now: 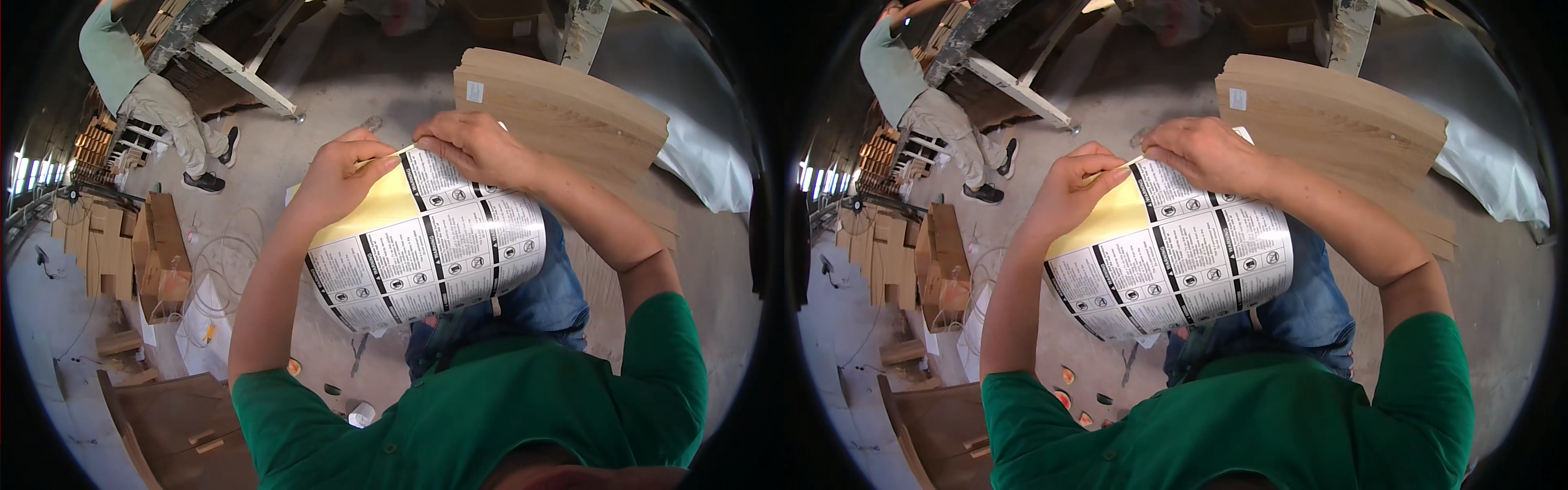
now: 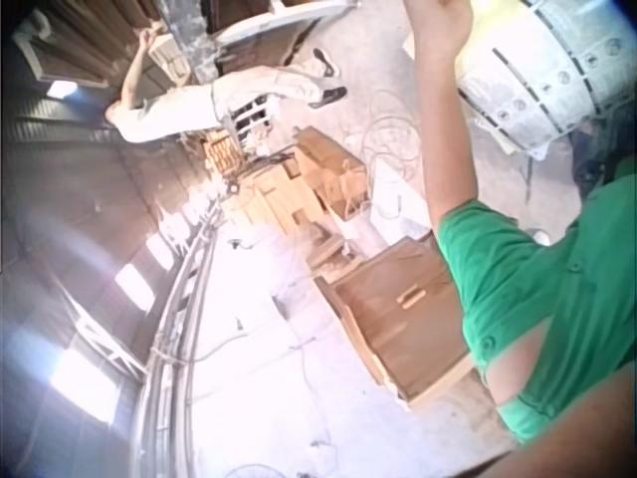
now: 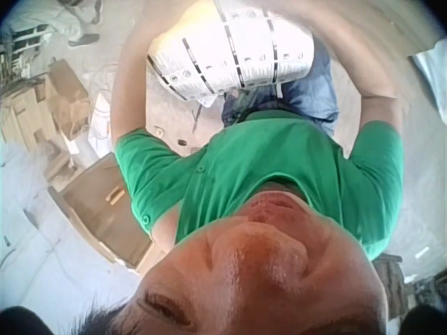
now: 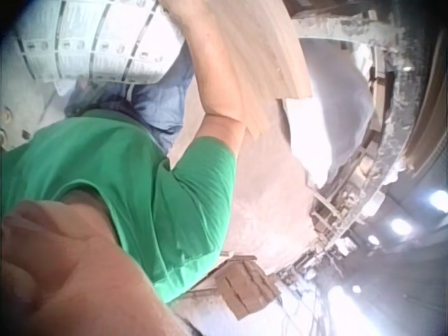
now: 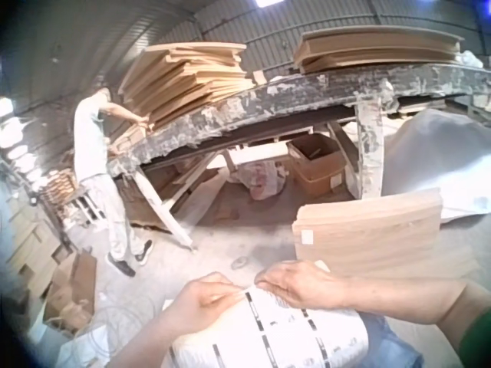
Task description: Peeling safety warning stickers from a sheet and applying them to finished wooden furniture panels on a factory floor.
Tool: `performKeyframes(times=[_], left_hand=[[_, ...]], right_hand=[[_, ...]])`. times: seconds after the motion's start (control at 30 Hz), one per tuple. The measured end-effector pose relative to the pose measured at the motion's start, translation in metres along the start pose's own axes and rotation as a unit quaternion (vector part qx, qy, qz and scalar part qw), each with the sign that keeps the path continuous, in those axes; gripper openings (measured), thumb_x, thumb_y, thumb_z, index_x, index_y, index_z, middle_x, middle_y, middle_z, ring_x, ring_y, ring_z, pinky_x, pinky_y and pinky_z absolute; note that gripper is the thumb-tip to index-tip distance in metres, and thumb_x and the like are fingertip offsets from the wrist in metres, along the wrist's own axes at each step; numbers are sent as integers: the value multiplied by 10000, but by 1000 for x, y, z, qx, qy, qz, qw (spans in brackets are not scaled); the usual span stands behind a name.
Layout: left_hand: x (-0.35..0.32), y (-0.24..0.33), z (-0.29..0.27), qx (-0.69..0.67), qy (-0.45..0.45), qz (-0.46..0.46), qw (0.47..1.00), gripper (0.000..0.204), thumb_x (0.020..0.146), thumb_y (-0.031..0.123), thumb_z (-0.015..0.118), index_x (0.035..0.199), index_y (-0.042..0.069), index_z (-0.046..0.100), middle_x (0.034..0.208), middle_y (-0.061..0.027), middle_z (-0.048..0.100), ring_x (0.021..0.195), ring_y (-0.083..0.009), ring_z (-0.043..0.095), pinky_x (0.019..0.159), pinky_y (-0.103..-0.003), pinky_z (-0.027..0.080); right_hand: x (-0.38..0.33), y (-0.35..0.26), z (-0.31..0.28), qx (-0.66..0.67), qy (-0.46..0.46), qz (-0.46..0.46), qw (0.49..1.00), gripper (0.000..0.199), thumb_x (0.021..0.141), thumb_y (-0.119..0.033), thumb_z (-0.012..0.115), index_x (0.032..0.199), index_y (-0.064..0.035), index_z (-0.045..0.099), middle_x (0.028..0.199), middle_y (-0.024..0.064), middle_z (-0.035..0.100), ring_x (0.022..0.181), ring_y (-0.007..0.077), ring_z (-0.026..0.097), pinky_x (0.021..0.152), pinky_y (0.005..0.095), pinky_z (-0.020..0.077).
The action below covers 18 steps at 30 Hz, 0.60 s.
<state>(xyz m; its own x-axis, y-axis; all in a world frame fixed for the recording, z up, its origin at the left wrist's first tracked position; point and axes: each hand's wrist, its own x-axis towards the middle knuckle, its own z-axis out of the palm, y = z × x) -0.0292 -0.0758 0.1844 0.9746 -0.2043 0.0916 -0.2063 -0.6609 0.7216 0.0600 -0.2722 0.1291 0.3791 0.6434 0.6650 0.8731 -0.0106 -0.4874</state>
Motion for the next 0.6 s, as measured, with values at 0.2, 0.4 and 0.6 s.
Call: performKeyframes(times=[0.2,0.4,0.6], left_hand=[[-3,-4,-4,-87,-48,-97,990,176,905,116,523,931,-41,600,848,5,533,778,-55,495,696,-206,403],[-6,-4,-3,-91,-39,-141,985,172,914,138,509,925,-12,591,794,22,561,722,-36,500,649,-193,410],[-7,-9,-5,-133,-46,-177,974,171,913,140,509,925,-9,593,795,12,582,716,-32,507,633,-194,417]], right_hand=[[1,-3,5,-83,9,-75,994,177,790,-126,618,953,-59,637,881,77,611,831,258,577,760,347,477],[7,-6,17,-12,45,-82,996,205,734,-69,678,936,-45,654,915,59,609,821,222,542,681,322,477],[6,-9,14,26,18,-95,995,171,726,-38,679,895,-31,655,955,62,595,852,235,538,699,323,473]])
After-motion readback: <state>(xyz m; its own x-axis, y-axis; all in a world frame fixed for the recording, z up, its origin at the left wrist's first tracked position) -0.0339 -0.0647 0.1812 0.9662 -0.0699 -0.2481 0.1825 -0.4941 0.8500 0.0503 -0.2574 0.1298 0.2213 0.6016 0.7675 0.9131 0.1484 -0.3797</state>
